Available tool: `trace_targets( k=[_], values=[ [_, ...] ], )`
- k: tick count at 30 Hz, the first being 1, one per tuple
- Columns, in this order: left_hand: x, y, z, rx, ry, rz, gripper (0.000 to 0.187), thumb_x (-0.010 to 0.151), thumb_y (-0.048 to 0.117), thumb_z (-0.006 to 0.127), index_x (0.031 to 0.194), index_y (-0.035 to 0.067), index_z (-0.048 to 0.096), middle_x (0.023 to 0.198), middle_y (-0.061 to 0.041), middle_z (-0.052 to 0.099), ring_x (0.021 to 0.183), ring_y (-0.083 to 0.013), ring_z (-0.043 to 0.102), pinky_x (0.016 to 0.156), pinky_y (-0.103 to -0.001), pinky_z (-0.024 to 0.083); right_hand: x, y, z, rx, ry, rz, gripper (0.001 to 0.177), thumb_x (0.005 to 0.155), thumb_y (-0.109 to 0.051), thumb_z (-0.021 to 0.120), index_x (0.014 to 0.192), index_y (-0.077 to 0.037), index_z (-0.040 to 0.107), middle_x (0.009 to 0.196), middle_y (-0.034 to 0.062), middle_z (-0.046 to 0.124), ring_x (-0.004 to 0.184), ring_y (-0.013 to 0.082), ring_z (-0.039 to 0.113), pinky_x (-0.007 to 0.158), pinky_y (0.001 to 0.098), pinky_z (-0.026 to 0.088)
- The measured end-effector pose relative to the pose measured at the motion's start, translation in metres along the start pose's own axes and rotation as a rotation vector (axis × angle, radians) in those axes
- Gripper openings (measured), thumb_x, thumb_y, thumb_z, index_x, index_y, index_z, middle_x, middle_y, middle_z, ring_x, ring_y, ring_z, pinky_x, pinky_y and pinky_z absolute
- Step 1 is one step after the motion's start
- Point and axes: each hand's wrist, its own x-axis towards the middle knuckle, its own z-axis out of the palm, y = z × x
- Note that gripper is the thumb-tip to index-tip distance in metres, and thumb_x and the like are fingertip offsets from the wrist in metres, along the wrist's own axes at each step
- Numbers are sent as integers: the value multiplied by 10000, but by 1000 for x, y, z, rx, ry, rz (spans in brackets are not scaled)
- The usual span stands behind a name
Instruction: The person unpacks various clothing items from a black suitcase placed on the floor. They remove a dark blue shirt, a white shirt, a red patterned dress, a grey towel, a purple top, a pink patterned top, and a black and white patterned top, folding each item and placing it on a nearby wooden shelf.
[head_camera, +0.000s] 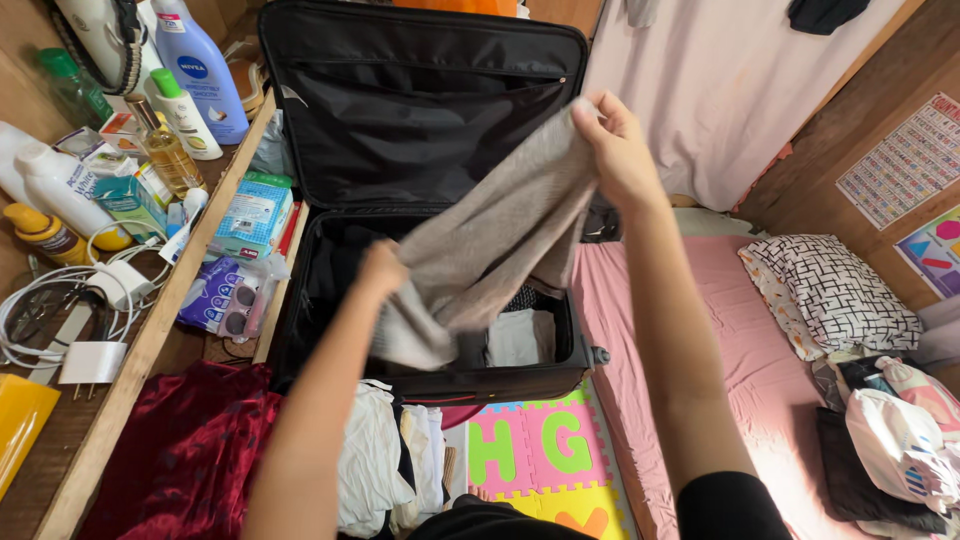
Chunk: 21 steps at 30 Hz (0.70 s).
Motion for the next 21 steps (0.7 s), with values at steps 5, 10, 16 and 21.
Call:
trace_targets(
  k=[5,10,16,21],
  values=[
    [38,20,-102,98,347,143,336,731,31,767,1064,59,736,1161,-192,722,1113,-388,668,954,-459,535,-11,19,-58,-908,-203,43,571,661,-145,935,1147,12,679,1023,91,695,879,159,649,748,316,523],
    [22,65,-127,-1075,736,174,303,862,278,648,1150,196,596,1276,-116,611,1219,-354,596,966,-493,556,-39,41,-47,-862,-91,55,287,887,-13,645,1142,-1,776,968,148,789,887,235,706,824,362,569],
    [-13,90,-89,-1623,382,124,321,887,310,592,1170,158,600,1276,-124,624,1210,-341,608,973,-479,549,-118,16,63,-767,-472,216,381,781,-99,710,1162,-95,729,905,127,743,715,273,686,639,458,568],
    [-53,114,-62,-1557,-113,192,354,908,337,546,1187,126,602,1276,-130,634,1203,-330,617,980,-467,544,-169,39,129,-328,-1189,275,549,861,-162,702,1401,-113,616,949,84,765,725,170,687,684,353,584]
  ],
)
